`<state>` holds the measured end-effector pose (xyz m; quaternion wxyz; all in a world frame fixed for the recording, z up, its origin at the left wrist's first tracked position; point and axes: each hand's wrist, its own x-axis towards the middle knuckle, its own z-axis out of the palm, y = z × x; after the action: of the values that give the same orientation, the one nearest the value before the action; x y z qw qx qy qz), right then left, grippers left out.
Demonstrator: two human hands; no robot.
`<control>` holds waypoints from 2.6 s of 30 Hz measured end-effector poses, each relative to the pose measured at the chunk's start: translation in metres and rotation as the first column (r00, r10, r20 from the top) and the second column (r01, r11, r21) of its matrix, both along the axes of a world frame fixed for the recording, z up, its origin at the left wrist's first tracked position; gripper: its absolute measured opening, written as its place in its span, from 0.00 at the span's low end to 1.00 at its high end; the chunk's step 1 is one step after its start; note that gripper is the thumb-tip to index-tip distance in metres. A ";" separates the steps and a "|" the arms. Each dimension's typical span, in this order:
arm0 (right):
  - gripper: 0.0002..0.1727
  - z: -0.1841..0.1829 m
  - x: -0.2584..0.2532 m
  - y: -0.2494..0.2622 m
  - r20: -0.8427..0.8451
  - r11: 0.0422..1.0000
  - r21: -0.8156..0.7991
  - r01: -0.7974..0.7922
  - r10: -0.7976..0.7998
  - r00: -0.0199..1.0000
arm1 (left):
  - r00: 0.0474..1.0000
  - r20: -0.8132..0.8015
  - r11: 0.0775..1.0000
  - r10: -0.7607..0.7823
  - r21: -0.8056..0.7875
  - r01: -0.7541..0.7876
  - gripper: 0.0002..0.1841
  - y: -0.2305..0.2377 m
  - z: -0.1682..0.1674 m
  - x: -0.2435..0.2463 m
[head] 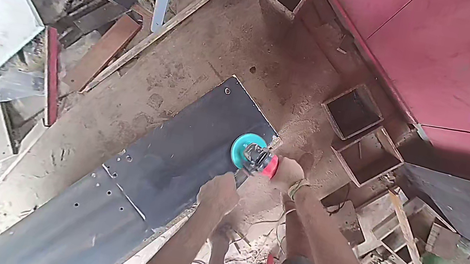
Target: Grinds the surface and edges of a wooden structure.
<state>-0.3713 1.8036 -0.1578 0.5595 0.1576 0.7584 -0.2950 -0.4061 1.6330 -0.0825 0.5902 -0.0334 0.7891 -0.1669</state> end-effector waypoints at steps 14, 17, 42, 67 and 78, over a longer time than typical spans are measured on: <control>0.34 -0.001 -0.007 0.025 -0.015 0.994 0.102 0.029 -0.027 1.000 | 0.999 -0.020 0.997 0.033 0.075 -0.031 0.24 0.020 -0.024 -0.004; 0.32 0.000 -0.019 0.023 -0.017 0.995 0.103 0.007 -0.005 1.000 | 0.999 -0.014 0.997 0.043 0.067 -0.042 0.22 0.021 -0.017 -0.015; 0.29 0.036 0.021 -0.139 -0.028 0.975 -0.022 -0.221 0.221 0.975 | 0.944 0.054 0.940 0.326 0.084 -0.329 0.24 -0.137 0.051 0.052; 0.34 0.097 -0.020 -0.304 -0.098 0.879 -0.030 -0.475 0.470 0.877 | 0.794 -0.123 0.802 0.595 0.155 -0.577 0.29 -0.309 0.036 0.107; 0.49 -0.009 -0.036 -0.035 -0.222 0.942 0.127 0.310 -0.277 0.935 | 0.910 -0.279 0.884 0.307 0.438 -0.164 0.21 -0.041 0.009 -0.045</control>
<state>-0.4077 1.7682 -0.1667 0.4152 0.2832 0.7998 -0.3281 -0.4513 1.5916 -0.0731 0.4551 -0.0360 0.8859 0.0823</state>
